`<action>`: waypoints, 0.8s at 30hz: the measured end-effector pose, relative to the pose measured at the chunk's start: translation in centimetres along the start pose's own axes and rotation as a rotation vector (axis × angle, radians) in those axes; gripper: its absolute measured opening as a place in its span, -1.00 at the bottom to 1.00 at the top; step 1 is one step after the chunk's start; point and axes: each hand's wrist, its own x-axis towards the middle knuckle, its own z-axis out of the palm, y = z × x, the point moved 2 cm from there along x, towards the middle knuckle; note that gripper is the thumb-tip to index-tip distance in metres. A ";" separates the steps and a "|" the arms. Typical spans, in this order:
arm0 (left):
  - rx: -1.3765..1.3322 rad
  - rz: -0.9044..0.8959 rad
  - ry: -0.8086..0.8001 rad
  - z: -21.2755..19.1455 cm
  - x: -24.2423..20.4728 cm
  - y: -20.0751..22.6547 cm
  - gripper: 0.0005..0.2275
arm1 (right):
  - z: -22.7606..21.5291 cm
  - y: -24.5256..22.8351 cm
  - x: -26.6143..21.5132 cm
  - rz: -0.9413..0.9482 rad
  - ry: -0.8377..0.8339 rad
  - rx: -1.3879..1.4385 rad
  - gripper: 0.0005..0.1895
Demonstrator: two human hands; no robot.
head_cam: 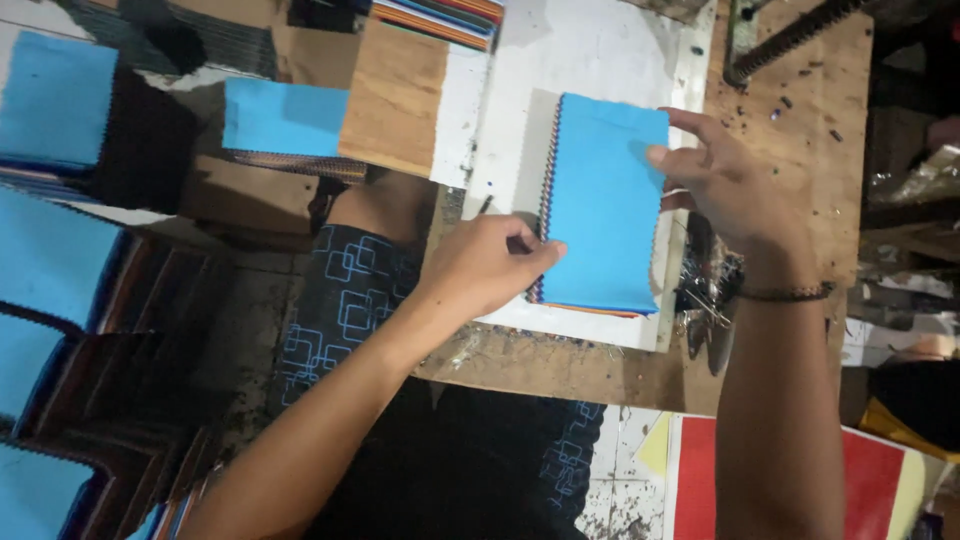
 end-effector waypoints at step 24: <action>-0.043 -0.038 0.073 0.7 0.4 0.3 -0.62 | 3.3 3.6 -10.3 0.076 -0.065 0.027 -0.14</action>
